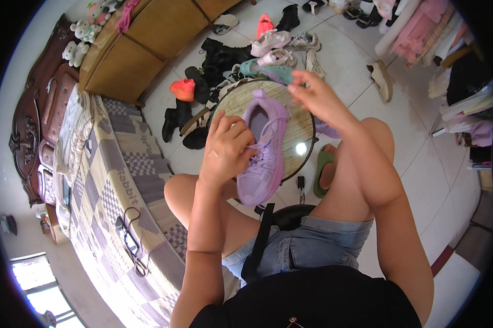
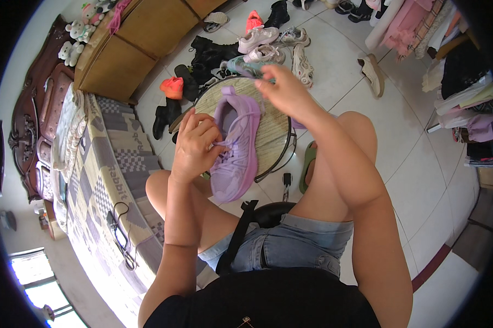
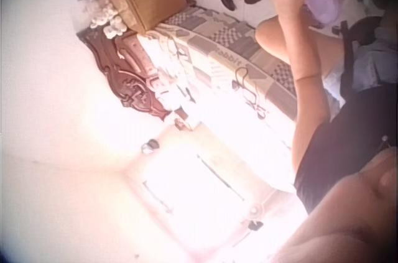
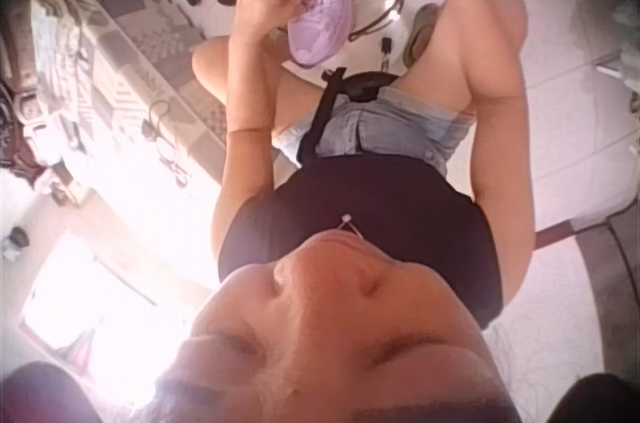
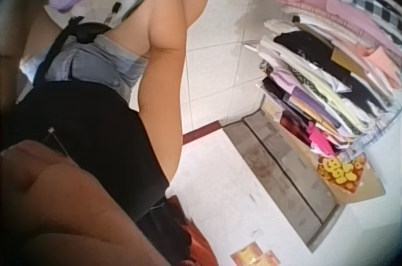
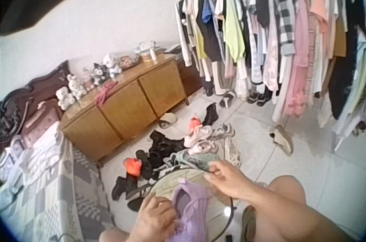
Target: The person unties the laces of a purple shoe, removes the laces from the eyelets, and then places the shoe on the floor next to another shoe.
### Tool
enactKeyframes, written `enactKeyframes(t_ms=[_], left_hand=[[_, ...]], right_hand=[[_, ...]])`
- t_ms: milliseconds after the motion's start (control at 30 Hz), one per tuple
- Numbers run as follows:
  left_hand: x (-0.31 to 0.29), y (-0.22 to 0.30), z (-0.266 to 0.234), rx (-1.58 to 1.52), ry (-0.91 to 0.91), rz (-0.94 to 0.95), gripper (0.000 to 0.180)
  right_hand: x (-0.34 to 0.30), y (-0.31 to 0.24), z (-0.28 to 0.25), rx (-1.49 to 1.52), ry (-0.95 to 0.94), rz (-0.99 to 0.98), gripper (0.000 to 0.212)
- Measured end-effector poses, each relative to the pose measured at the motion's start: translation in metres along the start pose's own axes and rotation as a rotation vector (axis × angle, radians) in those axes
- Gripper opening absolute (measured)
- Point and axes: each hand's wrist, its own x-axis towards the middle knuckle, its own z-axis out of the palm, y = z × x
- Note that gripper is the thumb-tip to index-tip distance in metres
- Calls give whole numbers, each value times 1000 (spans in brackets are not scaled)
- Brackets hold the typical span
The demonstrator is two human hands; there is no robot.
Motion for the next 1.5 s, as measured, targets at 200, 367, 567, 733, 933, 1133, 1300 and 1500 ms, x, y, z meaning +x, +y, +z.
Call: enactKeyframes(t_ms=[200,367,567,733,933,1133,1300,1500], left_hand=[[7,14,14,195,307,-84,24],[2,6,19,143,276,-298,15],[-1,14,11,18,253,-333,6],[-6,5,8,-260,253,-546,8],[-13,5,11,45,-86,-636,18],[-18,3,21,112,-29,-568,20],[-13,7,27,4,47,-727,18],[-17,7,25,36,29,-639,16]], right_hand=[[-19,-22,21,-226,-121,-277,23],[-19,-20,25,-268,-190,-378,19],[-31,-24,38,-423,-292,-465,36],[-41,-13,63,-620,-390,-453,51],[-26,-6,71,-748,-190,-642,34],[-1,0,57,-404,38,-446,12],[-19,-26,67,-339,-31,-510,16],[-24,-22,90,-372,-88,-586,16]])
